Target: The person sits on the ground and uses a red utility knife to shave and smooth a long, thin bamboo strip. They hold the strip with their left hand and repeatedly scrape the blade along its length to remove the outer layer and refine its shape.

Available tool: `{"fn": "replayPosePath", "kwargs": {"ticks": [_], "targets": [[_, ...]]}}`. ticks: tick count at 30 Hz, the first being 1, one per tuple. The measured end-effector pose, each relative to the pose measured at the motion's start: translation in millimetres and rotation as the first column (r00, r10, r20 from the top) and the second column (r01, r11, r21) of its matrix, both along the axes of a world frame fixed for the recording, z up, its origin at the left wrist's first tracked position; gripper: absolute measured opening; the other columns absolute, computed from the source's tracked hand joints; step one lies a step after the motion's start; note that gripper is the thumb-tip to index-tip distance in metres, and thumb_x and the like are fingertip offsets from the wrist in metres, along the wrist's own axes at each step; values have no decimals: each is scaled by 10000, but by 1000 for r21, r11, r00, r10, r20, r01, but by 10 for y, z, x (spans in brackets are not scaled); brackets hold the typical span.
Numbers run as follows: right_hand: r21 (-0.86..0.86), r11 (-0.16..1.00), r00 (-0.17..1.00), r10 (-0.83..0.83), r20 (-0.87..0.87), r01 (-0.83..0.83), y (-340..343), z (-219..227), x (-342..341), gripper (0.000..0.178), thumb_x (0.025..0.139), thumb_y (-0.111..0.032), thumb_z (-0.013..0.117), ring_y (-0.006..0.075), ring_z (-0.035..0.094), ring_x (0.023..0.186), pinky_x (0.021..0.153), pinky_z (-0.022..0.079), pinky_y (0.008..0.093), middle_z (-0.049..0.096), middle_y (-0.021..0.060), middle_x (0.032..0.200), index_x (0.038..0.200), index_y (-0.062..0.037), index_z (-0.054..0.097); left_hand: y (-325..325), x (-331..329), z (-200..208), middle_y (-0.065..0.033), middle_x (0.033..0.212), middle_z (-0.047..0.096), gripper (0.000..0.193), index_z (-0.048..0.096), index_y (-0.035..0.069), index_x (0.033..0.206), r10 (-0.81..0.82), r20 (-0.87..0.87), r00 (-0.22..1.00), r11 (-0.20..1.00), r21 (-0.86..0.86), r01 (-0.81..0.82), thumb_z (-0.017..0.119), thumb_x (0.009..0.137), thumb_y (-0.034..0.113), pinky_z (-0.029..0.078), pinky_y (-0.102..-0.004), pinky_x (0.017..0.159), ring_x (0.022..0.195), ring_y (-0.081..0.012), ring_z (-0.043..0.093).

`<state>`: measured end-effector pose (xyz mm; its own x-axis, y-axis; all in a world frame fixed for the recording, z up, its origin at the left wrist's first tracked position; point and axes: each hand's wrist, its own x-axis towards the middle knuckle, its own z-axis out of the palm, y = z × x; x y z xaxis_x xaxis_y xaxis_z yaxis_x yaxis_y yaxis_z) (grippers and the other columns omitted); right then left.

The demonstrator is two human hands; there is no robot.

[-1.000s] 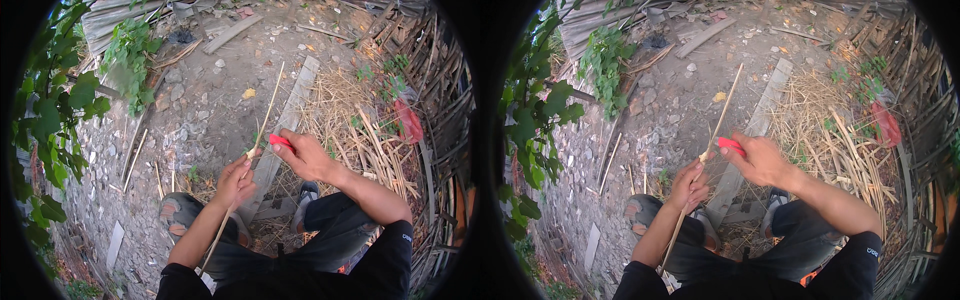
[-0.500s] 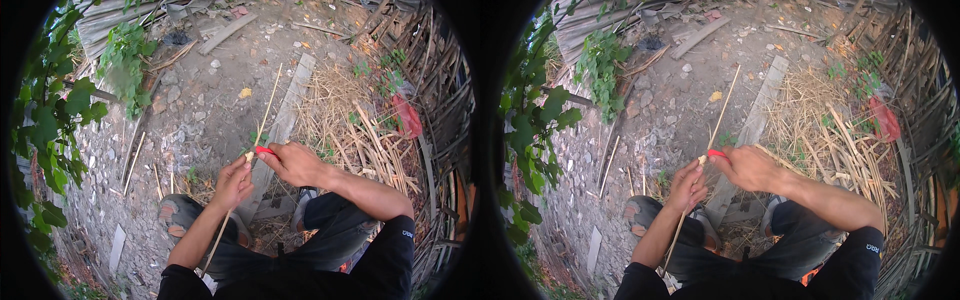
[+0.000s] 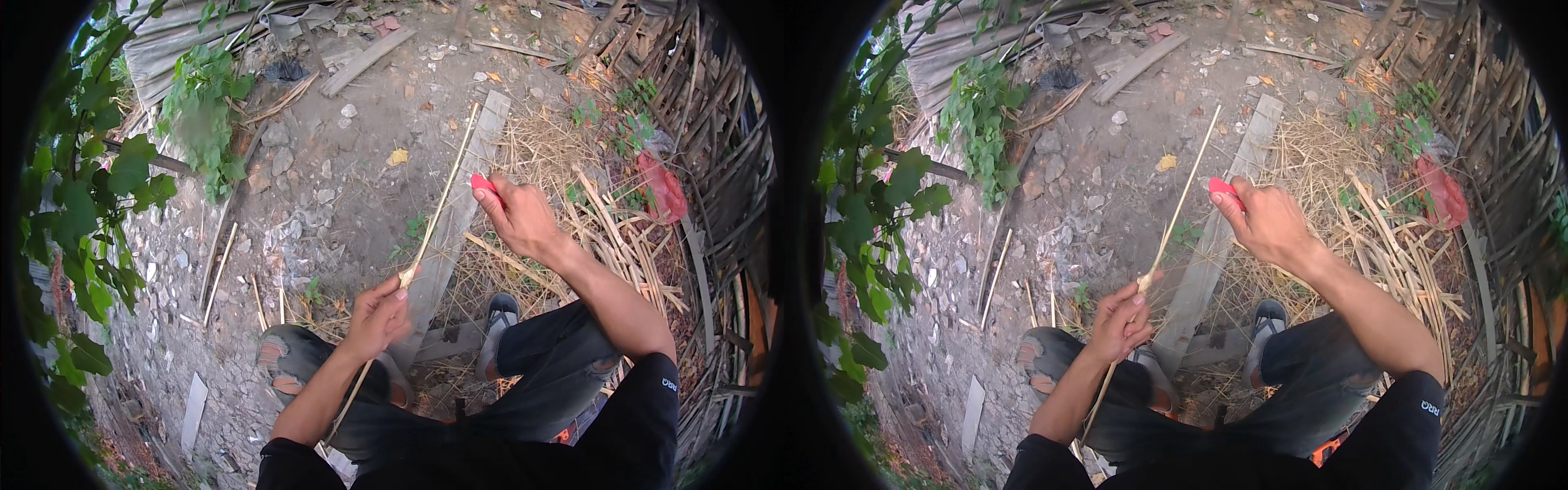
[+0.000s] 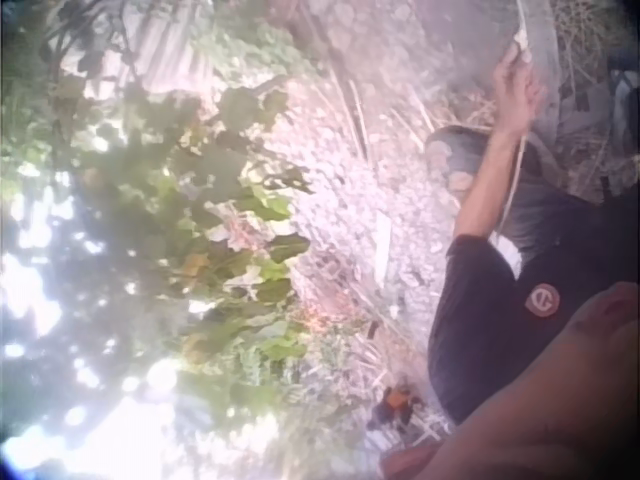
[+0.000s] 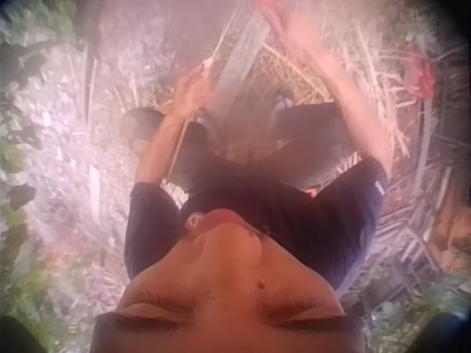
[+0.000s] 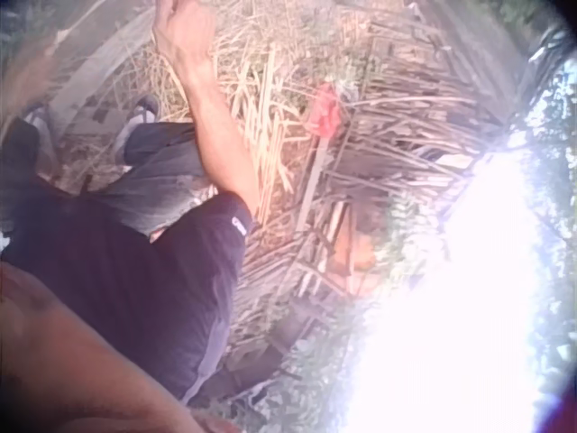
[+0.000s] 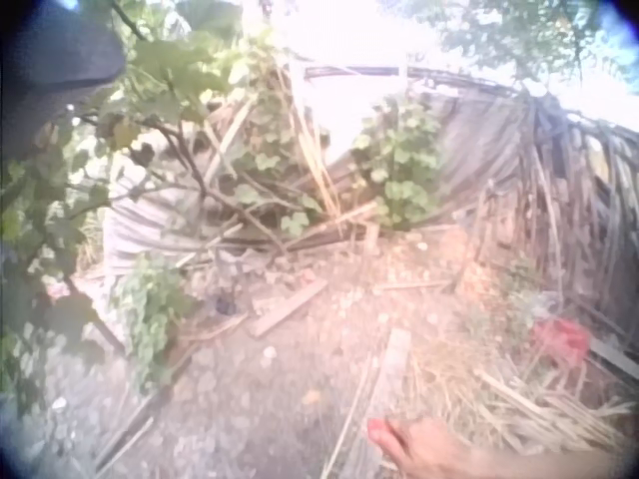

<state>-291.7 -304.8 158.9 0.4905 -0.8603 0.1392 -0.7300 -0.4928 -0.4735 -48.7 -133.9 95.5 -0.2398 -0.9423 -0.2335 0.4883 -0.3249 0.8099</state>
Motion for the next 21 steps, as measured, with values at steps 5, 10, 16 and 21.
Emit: {"fn": "replayPosePath", "kwargs": {"ticks": [5, 10, 16, 21], "targets": [[108, 975, 968, 170, 186, -193, 375, 82, 195, 432, 1042, -410, 516, 404, 634, 572, 587, 484, 499, 589, 191, 591, 1000, 8, 618, -111, -9, 19, 62, 554, 322, 468, 417, 11, 1517, 62, 14, 998, 996, -69, -61, 471, 1074, 149, 257, -216, 412, 407, -34, 265], [334, 925, 865, -10, 502, -183, 292, -31, 261, 352, 997, -357, 654, 111, 413, 499, 508, 358, 328, 441, -8, 530, 932, -10, 659, -169, -95, -21, 50, 573, 432, 511, 426, 41, 1524, 154, 233, 960, 978, -172, -115, 564, 1037, 113, 316, -211, 399, 425, -27, 360], [546, 820, 856, -151, 494, -170, 291, 28, 371, 281, 951, -296, 732, 34, 372, 517, 485, 285, 275, 464, -75, 552, 838, -41, 697, -168, -95, -50, 51, 648, 546, 558, 445, 85, 1529, 159, 431, 888, 974, -217, -69, 642, 1008, 128, 377, -200, 430, 522, -11, 483], [530, 836, 857, -165, 488, -141, 238, -146, 366, 275, 945, -281, 739, 38, 398, 526, 488, 312, 288, 474, -71, 553, 817, -39, 717, -185, -164, -13, 56, 683, 572, 565, 456, 87, 1524, 171, 530, 831, 973, -222, -59, 658, 999, 134, 401, -197, 456, 550, -7, 508]]}}
